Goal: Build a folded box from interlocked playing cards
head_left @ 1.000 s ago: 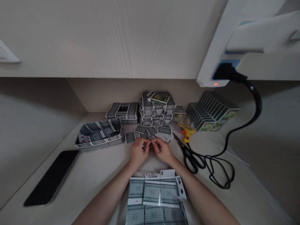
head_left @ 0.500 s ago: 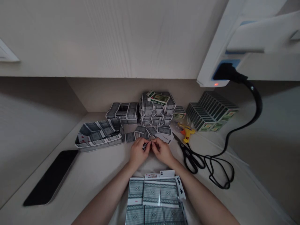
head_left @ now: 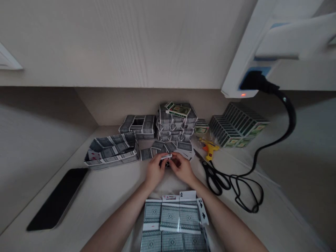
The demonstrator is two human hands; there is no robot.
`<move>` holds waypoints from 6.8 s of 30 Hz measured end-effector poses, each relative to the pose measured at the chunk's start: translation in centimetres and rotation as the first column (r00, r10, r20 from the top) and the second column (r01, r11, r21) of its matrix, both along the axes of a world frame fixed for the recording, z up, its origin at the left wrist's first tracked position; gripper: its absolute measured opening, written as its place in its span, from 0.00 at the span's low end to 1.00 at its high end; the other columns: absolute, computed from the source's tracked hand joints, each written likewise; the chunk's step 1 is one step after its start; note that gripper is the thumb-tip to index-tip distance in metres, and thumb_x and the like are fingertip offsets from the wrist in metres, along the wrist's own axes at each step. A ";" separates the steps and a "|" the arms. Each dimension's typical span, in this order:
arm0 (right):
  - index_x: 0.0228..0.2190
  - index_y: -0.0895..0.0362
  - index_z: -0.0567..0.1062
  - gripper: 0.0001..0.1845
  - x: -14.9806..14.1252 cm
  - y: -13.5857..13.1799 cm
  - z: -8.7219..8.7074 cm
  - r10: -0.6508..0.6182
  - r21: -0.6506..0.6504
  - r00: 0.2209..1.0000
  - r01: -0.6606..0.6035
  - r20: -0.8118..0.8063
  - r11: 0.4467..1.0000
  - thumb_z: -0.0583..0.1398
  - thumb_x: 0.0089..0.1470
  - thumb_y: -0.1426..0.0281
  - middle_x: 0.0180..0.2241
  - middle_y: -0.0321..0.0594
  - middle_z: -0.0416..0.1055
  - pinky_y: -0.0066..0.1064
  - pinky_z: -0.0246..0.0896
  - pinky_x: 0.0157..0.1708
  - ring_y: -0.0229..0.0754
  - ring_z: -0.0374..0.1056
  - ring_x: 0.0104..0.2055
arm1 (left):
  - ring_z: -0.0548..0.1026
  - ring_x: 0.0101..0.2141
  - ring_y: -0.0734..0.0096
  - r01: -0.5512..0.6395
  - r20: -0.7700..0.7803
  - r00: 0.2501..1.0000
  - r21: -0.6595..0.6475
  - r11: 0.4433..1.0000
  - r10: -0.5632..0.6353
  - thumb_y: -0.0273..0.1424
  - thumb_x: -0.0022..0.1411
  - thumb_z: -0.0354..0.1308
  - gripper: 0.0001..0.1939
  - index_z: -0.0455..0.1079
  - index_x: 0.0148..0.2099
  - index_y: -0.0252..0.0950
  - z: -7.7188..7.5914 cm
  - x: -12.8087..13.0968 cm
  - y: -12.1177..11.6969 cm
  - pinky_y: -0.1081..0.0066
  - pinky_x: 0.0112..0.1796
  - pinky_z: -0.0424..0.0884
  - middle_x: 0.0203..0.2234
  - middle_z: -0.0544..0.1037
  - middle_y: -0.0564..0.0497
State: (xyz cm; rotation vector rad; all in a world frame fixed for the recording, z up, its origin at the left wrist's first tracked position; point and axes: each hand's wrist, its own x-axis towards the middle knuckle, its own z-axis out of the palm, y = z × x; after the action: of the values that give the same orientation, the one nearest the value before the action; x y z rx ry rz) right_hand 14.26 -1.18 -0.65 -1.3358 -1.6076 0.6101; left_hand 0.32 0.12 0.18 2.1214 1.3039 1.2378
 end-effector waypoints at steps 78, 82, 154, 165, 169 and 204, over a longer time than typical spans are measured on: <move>0.26 0.56 0.68 0.12 0.3 0.3 -0.3 -0.093 -0.012 0.974 0.092 -0.208 0.996 0.58 0.46 0.60 0.18 0.33 0.65 0.25 0.55 0.19 0.35 0.60 0.20 | 0.72 0.32 0.72 -0.091 0.077 0.993 -0.022 0.996 0.093 0.32 0.53 0.57 0.14 0.66 0.43 0.37 0.2 0.1 0.2 0.72 0.33 0.69 0.33 0.73 0.50; 0.24 0.56 0.66 0.13 0.4 0.4 -0.2 -0.144 -0.012 0.965 0.144 -0.220 0.989 0.60 0.44 0.59 0.16 0.32 0.63 0.26 0.54 0.19 0.34 0.59 0.18 | 0.73 0.29 0.73 -0.047 0.073 0.996 -0.031 0.998 0.049 0.32 0.54 0.56 0.09 0.69 0.39 0.37 0.1 0.1 0.1 0.73 0.31 0.69 0.30 0.74 0.51; 0.33 0.58 0.71 0.20 1.4 0.4 1.4 0.246 -0.248 0.717 -0.509 -0.652 0.824 0.60 0.43 0.56 0.20 0.32 0.64 0.24 0.52 0.19 0.31 0.58 0.18 | 0.72 0.42 0.69 0.113 0.074 0.992 -0.083 0.990 -0.107 0.27 0.59 0.47 0.16 0.65 0.49 0.37 -0.3 0.0 0.2 0.68 0.43 0.69 0.42 0.74 0.49; 0.25 0.59 0.70 0.18 1.2 0.4 1.8 0.286 -0.275 0.717 -0.557 -0.636 0.784 0.58 0.47 0.55 0.19 0.32 0.64 0.23 0.52 0.19 0.30 0.58 0.19 | 0.70 0.42 0.68 0.126 -0.111 0.987 0.102 0.987 -0.114 0.23 0.54 0.50 0.19 0.64 0.49 0.39 0.0 -0.1 -0.3 0.65 0.43 0.67 0.39 0.73 0.49; 0.24 0.59 0.70 0.19 1.1 0.3 2.0 0.281 -0.291 0.724 -0.555 -0.629 0.779 0.58 0.46 0.54 0.18 0.32 0.64 0.23 0.52 0.19 0.31 0.58 0.19 | 0.71 0.40 0.68 0.094 -0.117 0.990 0.100 0.991 -0.082 0.23 0.54 0.49 0.16 0.66 0.46 0.39 -0.1 -0.2 -0.3 0.67 0.42 0.67 0.38 0.74 0.49; 0.26 0.56 0.68 0.20 0.7 0.5 1.2 0.008 -0.223 0.534 -0.365 -0.845 0.904 0.57 0.44 0.51 0.19 0.34 0.67 0.25 0.47 0.12 0.33 0.55 0.14 | 0.73 0.27 0.73 -0.119 0.317 0.929 -0.233 0.965 0.191 0.34 0.55 0.51 0.10 0.68 0.35 0.33 -0.5 -0.4 1.0 0.74 0.29 0.68 0.26 0.75 0.51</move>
State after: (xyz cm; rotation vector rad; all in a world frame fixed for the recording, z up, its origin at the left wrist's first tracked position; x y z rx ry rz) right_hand 14.98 -0.67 0.50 -0.8552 -0.8283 1.5065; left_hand -0.11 1.10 -0.30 1.6010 1.3958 1.3854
